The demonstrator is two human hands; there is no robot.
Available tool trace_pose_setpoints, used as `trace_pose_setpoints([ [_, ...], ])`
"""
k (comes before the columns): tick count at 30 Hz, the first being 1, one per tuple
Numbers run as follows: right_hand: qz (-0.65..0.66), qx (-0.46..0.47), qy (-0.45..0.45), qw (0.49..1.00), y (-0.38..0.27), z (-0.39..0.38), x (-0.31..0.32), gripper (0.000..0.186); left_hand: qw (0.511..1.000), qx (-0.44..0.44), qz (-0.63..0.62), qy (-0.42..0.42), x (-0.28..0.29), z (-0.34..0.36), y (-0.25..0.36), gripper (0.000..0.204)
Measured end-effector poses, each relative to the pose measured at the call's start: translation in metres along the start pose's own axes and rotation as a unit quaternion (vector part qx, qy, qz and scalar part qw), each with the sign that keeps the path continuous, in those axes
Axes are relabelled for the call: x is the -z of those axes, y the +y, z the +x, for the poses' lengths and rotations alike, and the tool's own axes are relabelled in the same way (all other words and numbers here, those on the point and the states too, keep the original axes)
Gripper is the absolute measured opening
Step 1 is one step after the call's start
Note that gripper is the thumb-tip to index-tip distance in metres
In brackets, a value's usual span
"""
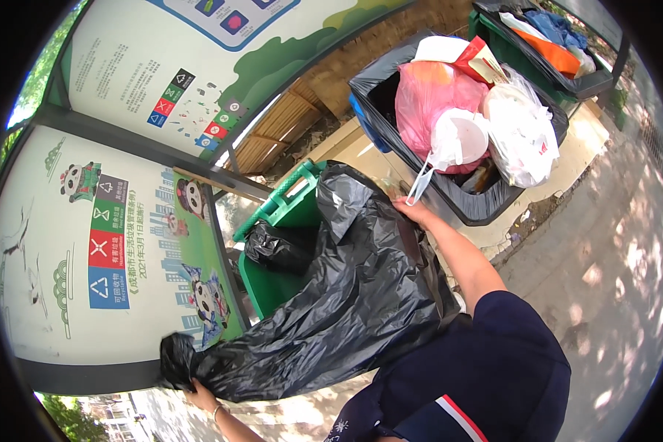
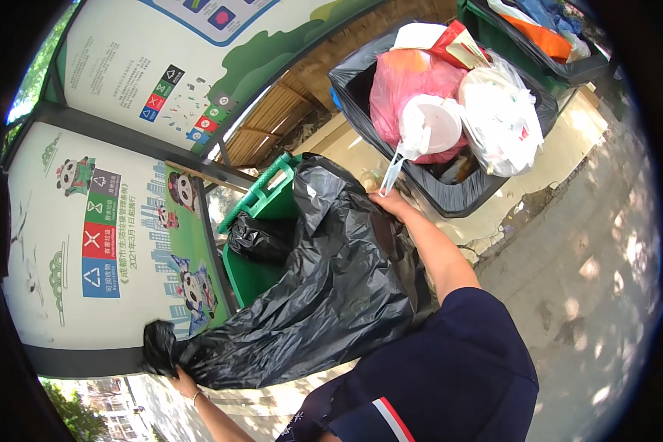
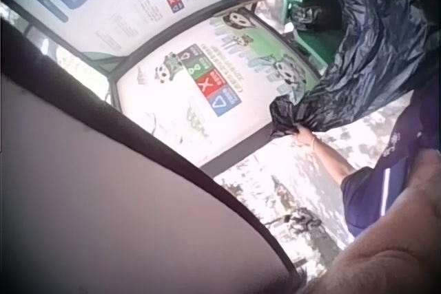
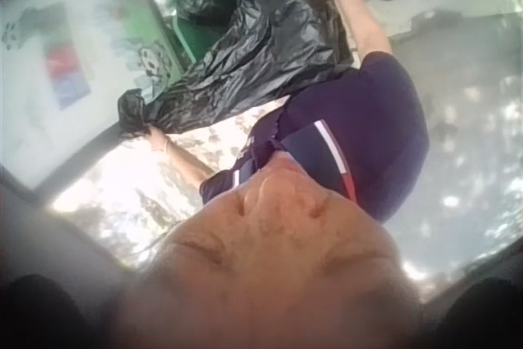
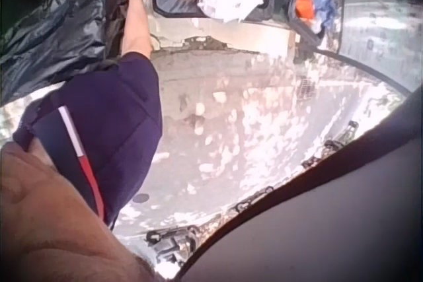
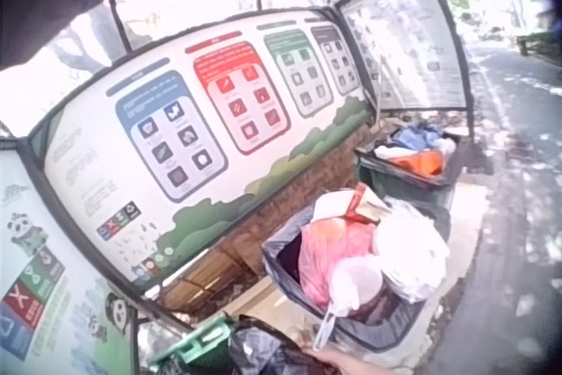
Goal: The person sorts trash into different bins at an outdoor disposal station. They tie a full black trash bag, place it in a bin, and then sort loose items including bottles, cans, and a cardboard box into the appropriate recycling and waste containers.
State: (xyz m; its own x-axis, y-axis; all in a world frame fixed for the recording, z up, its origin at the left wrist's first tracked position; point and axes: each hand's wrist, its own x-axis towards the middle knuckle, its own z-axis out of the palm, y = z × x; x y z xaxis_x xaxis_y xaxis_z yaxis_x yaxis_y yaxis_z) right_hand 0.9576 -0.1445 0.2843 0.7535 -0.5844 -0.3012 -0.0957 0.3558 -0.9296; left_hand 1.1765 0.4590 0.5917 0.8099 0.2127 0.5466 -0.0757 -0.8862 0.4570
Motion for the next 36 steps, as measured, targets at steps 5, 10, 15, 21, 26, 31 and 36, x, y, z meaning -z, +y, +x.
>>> trace_pose_setpoints([
  [5,0.279,-0.051,-0.128,0.95,-0.109,-0.04,-0.024,0.023,0.979,-0.004,-0.205,-0.016,-0.072,-0.065,0.084,0.043],
  [10,0.31,0.122,-0.187,0.924,-0.214,-0.096,-0.062,0.019,0.854,-0.18,-0.23,-0.43,-0.151,-0.196,0.207,0.052],
  [15,-0.056,0.105,-0.232,0.965,-0.202,-0.121,-0.075,0.014,0.745,-0.155,-0.289,-0.581,-0.125,-0.232,0.242,0.041],
  [21,-0.092,-0.036,-0.314,0.944,-0.145,-0.17,-0.135,0.008,0.622,-0.014,-0.483,-0.617,-0.075,-0.266,0.263,0.019],
  [26,0.022,-0.127,-0.341,0.931,-0.129,-0.18,-0.156,0.011,0.597,0.051,-0.543,-0.588,-0.071,-0.274,0.209,0.012],
  [31,0.03,-0.082,-0.352,0.932,-0.144,-0.147,-0.16,0.021,0.532,0.332,-0.677,-0.386,-0.037,-0.271,0.149,0.015],
  [36,0.365,-0.064,-0.228,0.901,-0.155,-0.066,-0.097,0.011,0.4,0.388,-0.83,0.017,-0.048,-0.24,0.059,0.019],
])
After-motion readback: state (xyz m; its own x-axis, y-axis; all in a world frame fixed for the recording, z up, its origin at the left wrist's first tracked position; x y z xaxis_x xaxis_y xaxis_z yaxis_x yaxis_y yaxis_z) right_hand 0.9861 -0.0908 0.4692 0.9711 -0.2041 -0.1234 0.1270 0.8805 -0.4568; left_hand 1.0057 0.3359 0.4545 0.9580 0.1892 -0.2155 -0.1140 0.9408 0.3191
